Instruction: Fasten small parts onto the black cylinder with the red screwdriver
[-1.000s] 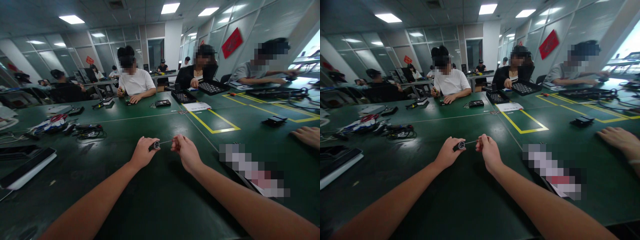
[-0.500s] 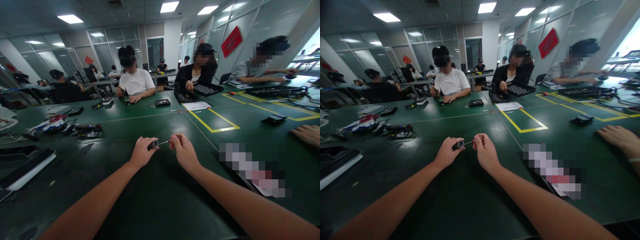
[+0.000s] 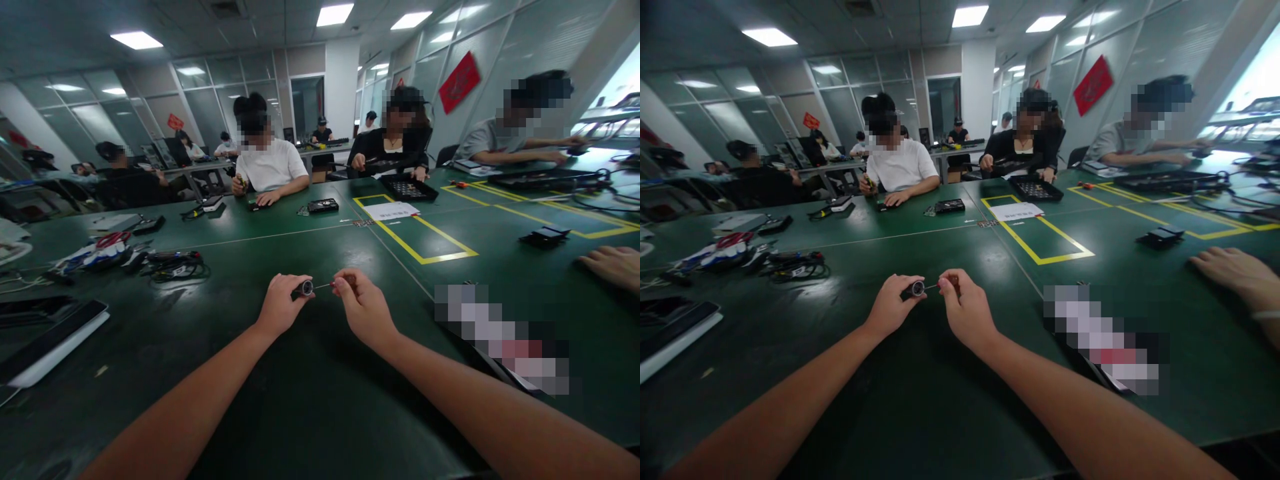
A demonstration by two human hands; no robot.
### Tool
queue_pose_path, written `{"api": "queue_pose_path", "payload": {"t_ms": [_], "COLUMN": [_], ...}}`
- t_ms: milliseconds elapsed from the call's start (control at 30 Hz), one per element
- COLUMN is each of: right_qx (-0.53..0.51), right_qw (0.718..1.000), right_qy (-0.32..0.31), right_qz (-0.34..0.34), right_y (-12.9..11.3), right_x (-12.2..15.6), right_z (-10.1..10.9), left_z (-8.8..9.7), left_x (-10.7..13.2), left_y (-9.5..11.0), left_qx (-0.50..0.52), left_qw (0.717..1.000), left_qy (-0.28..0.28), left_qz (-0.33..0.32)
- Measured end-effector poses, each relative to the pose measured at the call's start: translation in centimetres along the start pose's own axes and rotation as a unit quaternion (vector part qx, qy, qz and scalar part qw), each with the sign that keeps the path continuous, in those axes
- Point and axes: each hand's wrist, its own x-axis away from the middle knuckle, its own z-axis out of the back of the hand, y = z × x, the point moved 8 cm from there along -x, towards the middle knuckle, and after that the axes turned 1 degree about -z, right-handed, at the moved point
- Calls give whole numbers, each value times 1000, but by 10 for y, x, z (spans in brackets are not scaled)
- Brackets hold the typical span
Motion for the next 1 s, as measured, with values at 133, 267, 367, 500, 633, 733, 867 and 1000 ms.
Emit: {"api": "queue_pose_path", "payload": {"t_ms": [133, 267, 367, 500, 633, 733, 867, 1000], "right_qx": [8, 7, 10, 10, 14, 24, 28, 42], "right_qw": [1000, 1000, 1000, 1000, 1000, 1000, 998, 998], "right_qy": [-6, -10, -6, -23, -9, 17, 56, 28], "right_qz": [10, 6, -2, -4, -6, 2, 31, 47], "right_y": [-3, -1, 0, 0, -1, -6, -14, -17], "right_x": [1, 0, -1, 0, -1, 0, 2, 2], "right_z": [-1, -1, 0, -3, -1, 5, 15, 12], "left_z": [0, 0, -1, 0, 0, -1, -1, -2], "left_x": [0, 0, 0, 0, 0, -1, -1, -1], "left_y": [-1, -2, -2, -2, -2, -3, -3, -2], "left_qx": [-3, -9, -10, -7, -10, -12, -11, -10], "left_qw": [1000, 1000, 1000, 1000, 1000, 1000, 999, 999], "left_qy": [-3, -4, -10, -11, -7, -12, -16, -28], "left_qz": [8, 14, 18, 19, 18, 23, 29, 29]}}
